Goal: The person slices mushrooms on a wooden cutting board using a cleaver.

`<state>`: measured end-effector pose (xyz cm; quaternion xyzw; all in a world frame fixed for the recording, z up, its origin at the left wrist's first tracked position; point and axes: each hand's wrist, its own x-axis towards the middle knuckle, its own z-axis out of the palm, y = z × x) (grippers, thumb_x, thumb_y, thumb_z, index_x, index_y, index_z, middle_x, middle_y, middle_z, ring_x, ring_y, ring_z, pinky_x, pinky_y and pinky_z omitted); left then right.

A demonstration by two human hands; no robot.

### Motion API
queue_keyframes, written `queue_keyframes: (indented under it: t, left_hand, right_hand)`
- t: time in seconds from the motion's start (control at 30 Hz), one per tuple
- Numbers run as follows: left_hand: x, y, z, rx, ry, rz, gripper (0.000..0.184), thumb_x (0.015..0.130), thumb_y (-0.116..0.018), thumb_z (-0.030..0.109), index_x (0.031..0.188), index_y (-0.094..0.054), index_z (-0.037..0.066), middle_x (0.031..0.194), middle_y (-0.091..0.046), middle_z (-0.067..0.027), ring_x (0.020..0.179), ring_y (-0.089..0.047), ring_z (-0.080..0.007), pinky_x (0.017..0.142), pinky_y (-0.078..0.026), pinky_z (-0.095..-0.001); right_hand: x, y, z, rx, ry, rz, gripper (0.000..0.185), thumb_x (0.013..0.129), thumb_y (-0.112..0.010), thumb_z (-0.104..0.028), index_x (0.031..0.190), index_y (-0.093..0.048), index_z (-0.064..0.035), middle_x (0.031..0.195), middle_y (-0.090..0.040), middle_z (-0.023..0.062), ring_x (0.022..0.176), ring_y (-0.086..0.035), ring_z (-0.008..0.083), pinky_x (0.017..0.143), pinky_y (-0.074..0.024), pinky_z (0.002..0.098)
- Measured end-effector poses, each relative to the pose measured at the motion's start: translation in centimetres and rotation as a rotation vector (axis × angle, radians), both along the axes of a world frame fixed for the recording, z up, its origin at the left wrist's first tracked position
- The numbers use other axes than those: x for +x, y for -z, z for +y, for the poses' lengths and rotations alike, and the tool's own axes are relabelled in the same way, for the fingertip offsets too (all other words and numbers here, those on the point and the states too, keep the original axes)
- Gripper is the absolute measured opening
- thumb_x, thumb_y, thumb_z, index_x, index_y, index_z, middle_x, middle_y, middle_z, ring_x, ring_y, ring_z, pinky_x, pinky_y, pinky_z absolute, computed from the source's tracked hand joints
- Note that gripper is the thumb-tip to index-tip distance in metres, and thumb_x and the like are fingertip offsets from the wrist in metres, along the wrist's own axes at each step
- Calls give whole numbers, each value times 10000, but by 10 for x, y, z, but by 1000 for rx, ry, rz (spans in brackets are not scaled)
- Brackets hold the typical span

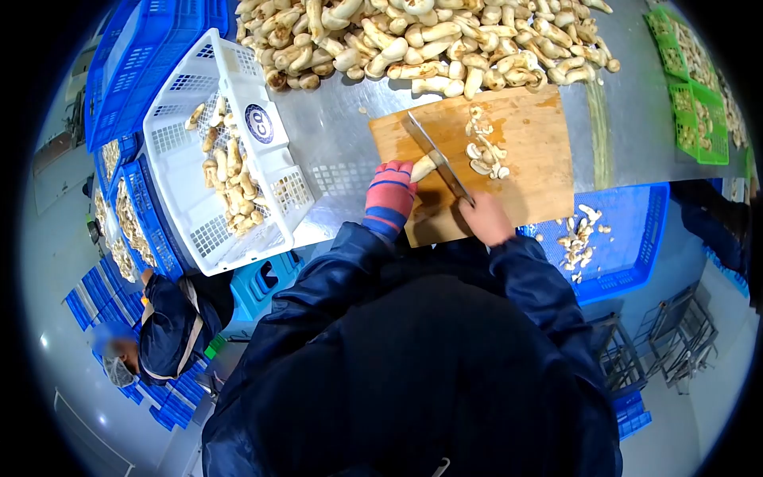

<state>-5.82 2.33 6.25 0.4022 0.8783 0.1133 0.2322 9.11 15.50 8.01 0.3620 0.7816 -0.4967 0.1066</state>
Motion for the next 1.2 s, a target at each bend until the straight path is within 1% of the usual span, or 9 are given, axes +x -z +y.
queue_keyframes:
  t: [0.1, 0.17, 0.3, 0.43, 0.57, 0.73, 0.87, 1.0, 1.2]
  left_hand:
    - [-12, 6, -15, 167, -59, -153, 404, 743, -643, 115, 1126, -532, 49, 1043, -581, -120, 971, -545, -298, 847, -446, -369]
    - [-22, 3, -28, 335, -370, -743, 446, 773, -650, 133, 1179, -498, 28, 1082, -574, -98, 1001, -540, -233, 867, -432, -330]
    - [-53, -59, -60, 574, -603, -1130, 477, 810, -612, 128, 1242, -448, 8, 1116, -553, -73, 1024, -521, -155, 894, -409, -285]
    - [-128, -123, -123, 671, -829, -542, 476, 783, -635, 140, 1213, -474, 13, 1071, -569, -82, 977, -539, -164, 877, -423, -315]
    - [-175, -143, -142, -66, -462, 884, 616, 709, -708, 149, 1242, -433, 12, 1092, -559, -186, 978, -557, -306, 878, -433, -359]
    - [-140, -69, -4, 468, -305, -18, 451, 728, -654, 61, 1165, -558, 121, 1109, -572, -112, 976, -561, -263, 847, -450, -338]
    - [-112, 2, 111, 445, 246, 445, 357, 721, -536, 78, 1077, -568, 86, 1077, -570, -110, 1008, -530, -295, 845, -444, -389]
    - [-105, 11, 140, 105, 280, 512, 290, 715, -565, 123, 1004, -574, 101, 941, -576, -116, 901, -554, -292, 746, -466, -395]
    - [-127, 38, 85, 131, 122, 270, 343, 708, -642, 214, 1025, -588, 95, 1006, -587, -137, 935, -555, -322, 802, -458, -399]
  right_hand:
    - [-19, 8, 12, -201, 83, -65, 259, 774, -508, -220, 776, -599, 22, 658, -566, 247, 659, -562, 410, 627, -448, 432]
    - [-3, 5, 32, -357, 67, -129, 269, 776, -513, -229, 808, -581, 29, 635, -565, 221, 618, -568, 367, 577, -440, 392]
    - [39, 10, 34, 86, 90, 8, 255, 776, -502, -181, 887, -601, 27, 685, -587, 229, 650, -590, 365, 605, -453, 401]
    - [50, -10, 28, 65, 203, 6, 297, 772, -501, -148, 999, -611, 8, 728, -598, 240, 698, -599, 378, 644, -466, 406]
    - [53, 0, 19, 111, 259, -56, 309, 777, -508, -151, 1028, -613, -6, 737, -599, 247, 695, -599, 380, 650, -469, 416]
    - [53, 3, 15, 101, 307, -55, 301, 781, -522, -149, 1023, -617, 4, 759, -609, 253, 724, -606, 381, 677, -480, 410]
    - [51, 2, 13, 145, 303, -65, 293, 781, -526, -134, 1026, -617, -2, 759, -605, 261, 719, -608, 384, 676, -488, 415]
    - [45, -12, 9, 116, 362, -57, 286, 778, -521, -120, 1032, -621, -34, 748, -604, 258, 711, -607, 387, 670, -488, 426]
    - [49, -7, 12, 159, 315, -31, 289, 779, -512, -122, 1031, -618, -29, 764, -597, 269, 729, -598, 398, 675, -486, 426]
